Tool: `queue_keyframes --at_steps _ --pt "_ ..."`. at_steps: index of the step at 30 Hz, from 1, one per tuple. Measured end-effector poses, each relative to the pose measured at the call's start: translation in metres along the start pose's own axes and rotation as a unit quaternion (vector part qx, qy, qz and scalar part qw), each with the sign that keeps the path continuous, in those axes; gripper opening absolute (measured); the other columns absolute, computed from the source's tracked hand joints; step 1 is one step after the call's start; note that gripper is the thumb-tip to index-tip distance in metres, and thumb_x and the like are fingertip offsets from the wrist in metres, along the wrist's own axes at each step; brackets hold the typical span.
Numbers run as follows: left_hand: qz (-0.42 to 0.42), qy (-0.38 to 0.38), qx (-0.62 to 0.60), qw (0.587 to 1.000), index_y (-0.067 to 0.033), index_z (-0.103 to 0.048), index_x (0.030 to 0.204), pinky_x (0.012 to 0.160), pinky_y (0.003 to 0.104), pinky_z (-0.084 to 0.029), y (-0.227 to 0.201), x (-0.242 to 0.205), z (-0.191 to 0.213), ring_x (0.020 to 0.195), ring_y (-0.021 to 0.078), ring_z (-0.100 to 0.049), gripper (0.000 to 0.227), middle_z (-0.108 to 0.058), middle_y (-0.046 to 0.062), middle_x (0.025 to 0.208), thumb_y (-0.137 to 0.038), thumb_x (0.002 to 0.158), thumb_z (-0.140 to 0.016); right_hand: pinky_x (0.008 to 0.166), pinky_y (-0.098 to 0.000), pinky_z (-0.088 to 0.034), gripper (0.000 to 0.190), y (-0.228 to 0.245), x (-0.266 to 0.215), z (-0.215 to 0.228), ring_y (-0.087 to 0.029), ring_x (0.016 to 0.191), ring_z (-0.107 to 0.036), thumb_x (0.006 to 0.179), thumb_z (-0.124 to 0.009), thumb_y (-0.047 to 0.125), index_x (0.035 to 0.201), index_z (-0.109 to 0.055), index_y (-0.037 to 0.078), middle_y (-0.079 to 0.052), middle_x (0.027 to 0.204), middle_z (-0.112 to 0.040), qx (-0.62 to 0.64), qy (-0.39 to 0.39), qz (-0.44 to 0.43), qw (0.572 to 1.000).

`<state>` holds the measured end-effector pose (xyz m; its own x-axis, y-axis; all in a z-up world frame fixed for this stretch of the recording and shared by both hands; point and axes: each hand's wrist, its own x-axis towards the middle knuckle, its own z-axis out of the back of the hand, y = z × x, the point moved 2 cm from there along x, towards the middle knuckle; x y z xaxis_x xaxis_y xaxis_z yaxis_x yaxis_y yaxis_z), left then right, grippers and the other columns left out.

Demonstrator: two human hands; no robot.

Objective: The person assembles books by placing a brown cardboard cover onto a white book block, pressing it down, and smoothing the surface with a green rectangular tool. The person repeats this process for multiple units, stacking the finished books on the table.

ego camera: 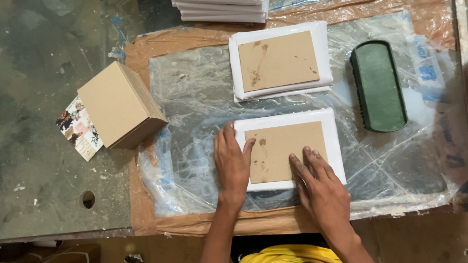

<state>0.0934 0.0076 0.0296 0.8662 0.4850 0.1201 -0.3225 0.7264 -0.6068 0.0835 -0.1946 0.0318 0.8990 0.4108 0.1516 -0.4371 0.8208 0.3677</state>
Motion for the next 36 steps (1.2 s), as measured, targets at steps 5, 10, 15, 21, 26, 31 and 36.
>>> queue_keyframes --at_steps 5,10,15,21,26,31,36 --pt "-0.026 -0.033 -0.007 0.999 0.0046 -0.064 0.117 0.088 0.045 -0.05 0.003 -0.002 -0.003 0.104 0.037 -0.062 0.043 -0.064 0.018 0.112 -0.013 0.082 -0.082 0.098 -0.0386 -0.054 0.056 -0.003 -0.002 -0.003 -0.026 0.131 -0.059 0.084 -0.071 0.016 0.138 -0.062 0.027 -0.005 0.142 -0.06 -0.002 -0.008 0.011 1.0" --pt "-0.022 -0.027 -0.022 0.999 0.0062 -0.066 0.114 0.086 0.046 -0.05 0.008 0.001 -0.004 0.101 0.0376 -0.063 0.041 -0.065 0.019 0.109 -0.012 0.081 -0.082 0.093 -0.0376 -0.055 0.056 -0.005 -0.003 -0.01 -0.025 0.129 -0.06 0.084 -0.072 0.017 0.138 -0.062 0.03 -0.004 0.143 -0.061 -0.026 -0.018 0.008 0.999" --pt "-0.001 -0.005 -0.047 0.999 0.0032 -0.067 0.1 0.083 0.046 -0.05 0.011 0.004 -0.005 0.096 0.0357 -0.064 0.031 -0.066 0.016 0.102 -0.014 0.079 -0.083 0.095 -0.038 -0.055 0.055 -0.009 -0.006 -0.014 -0.026 0.129 -0.06 0.085 -0.071 0.019 0.139 -0.062 0.029 -0.004 0.143 -0.061 -0.028 -0.02 0.013 0.999" --pt "0.034 -0.049 -0.025 0.998 0.0013 -0.063 0.091 0.08 0.048 -0.05 0.02 -0.003 -0.012 0.091 0.0367 -0.063 0.028 -0.063 0.017 0.096 -0.017 0.082 -0.082 0.096 -0.0387 -0.054 0.054 -0.009 -0.005 -0.014 -0.026 0.129 -0.059 0.085 -0.071 0.021 0.138 -0.063 0.03 -0.005 0.144 -0.06 -0.027 -0.018 0.015 0.999" --pt "-0.026 -0.067 -0.07 0.995 0.0018 -0.059 0.101 0.077 0.049 -0.051 0.016 0.001 -0.013 0.089 0.0384 -0.066 0.019 -0.066 0.019 0.098 -0.011 0.092 -0.07 0.095 -0.0388 -0.054 0.051 -0.011 -0.006 -0.013 -0.026 0.13 -0.06 0.085 -0.073 0.024 0.135 -0.064 0.028 -0.005 0.143 -0.061 0.0 -0.018 0.007 1.0" --pt "0.109 0.043 -0.259 0.959 -0.0009 -0.051 0.132 0.071 0.039 -0.058 0.006 -0.019 -0.002 0.085 0.0258 -0.076 0.039 -0.078 0.017 0.096 -0.014 0.099 -0.065 0.097 -0.0387 -0.055 0.052 -0.009 -0.008 -0.012 -0.026 0.129 -0.06 0.084 -0.075 0.019 0.135 -0.065 0.026 -0.006 0.145 -0.06 0.044 -0.037 -0.013 0.998" --pt "-0.042 0.113 -0.312 0.943 -0.001 -0.046 0.149 0.079 0.035 -0.061 0.014 -0.045 0.002 0.094 0.0236 -0.075 0.065 -0.078 0.023 0.116 -0.003 0.092 -0.077 0.096 -0.0398 -0.055 0.052 -0.006 -0.007 -0.01 -0.029 0.128 -0.061 0.084 -0.075 0.016 0.135 -0.066 0.021 -0.008 0.143 -0.061 0.058 -0.062 -0.01 0.996"
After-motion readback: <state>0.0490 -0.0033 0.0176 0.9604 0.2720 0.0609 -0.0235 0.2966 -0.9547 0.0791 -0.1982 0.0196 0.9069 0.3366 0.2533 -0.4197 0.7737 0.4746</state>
